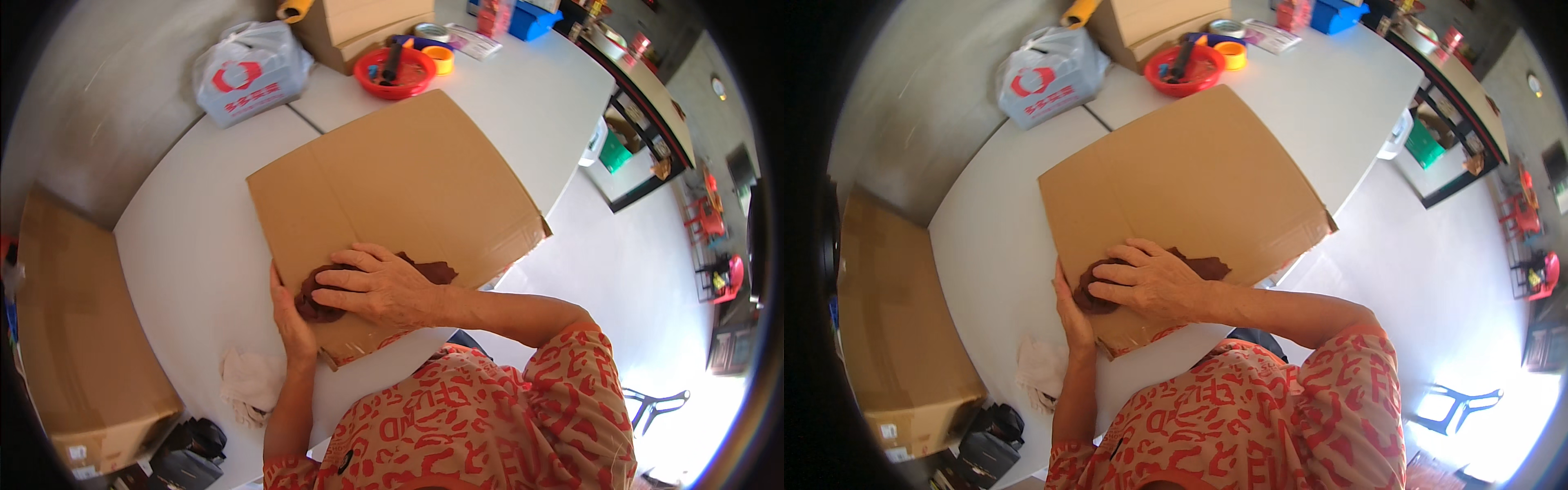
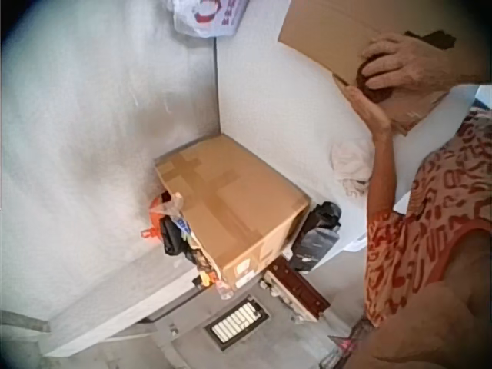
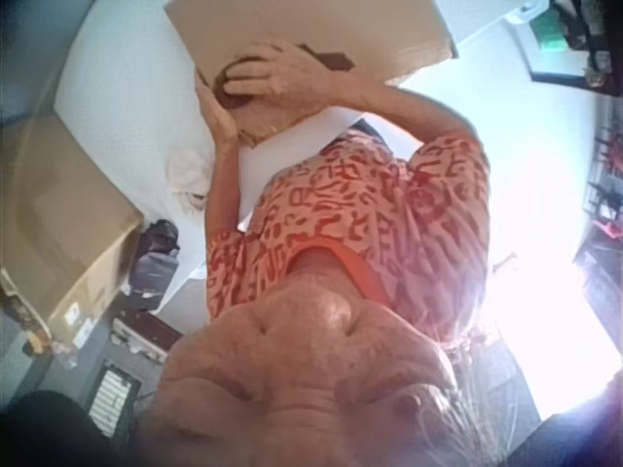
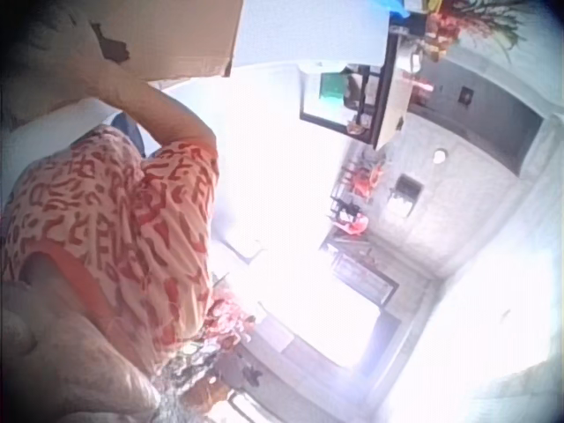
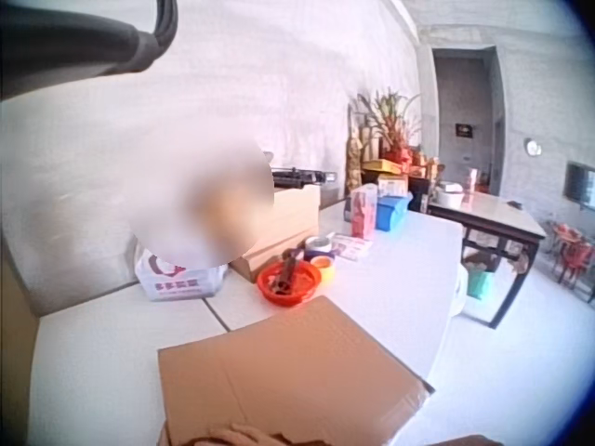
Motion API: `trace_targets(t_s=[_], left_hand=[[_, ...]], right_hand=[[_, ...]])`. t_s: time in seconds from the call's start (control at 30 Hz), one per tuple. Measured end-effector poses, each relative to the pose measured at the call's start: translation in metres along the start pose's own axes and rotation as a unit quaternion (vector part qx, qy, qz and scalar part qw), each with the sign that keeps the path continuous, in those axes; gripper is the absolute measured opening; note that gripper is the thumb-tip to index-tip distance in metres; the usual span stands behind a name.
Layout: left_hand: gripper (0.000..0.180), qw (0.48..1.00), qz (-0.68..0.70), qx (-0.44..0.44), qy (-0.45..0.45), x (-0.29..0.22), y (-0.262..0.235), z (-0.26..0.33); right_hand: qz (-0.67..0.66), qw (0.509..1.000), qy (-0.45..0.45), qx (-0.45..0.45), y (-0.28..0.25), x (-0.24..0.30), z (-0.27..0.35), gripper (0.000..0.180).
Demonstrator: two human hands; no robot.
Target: The person wipes a red plastic plate, a black syringe, a marker, and a small blue cap with a brown cloth. They then wipe a long cardboard tube and a flat cardboard box on a white table, placing the cleaned items back on the table.
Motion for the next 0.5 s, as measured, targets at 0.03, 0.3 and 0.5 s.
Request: trace_targets(t_s=[0.03, 0.3, 0.5], left_hand=[[0.057, 0.999, -0.051, -0.003, 0.013, 0.001, -0.004, 0.0], [0.056, 0.996, -0.001, -0.017, -0.084, 0.005, -0.003, 0.003], [0.064, 0.985, -0.086, -0.023, -0.145, 0.0, -0.014, -0.015]], right_hand=[[0.008, 1.0, 0.014, 0.005, -0.004, -0.003, 0.01, 0.033], [0.232, 0.932, 0.279, -0.005, -0.074, -0.117, 0.072, 0.038], [0.31, 0.86, 0.398, -0.077, -0.121, -0.178, 0.1, 0.037]])
Point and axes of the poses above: each hand's wrist, its own z-axis away from the middle knuckle, its own y-axis out of the palm, x = y × z, the point moved 8 cm from there along -z, towards the middle knuckle, and after that the axes turned 1 degree about x, right-handed, at the moved point
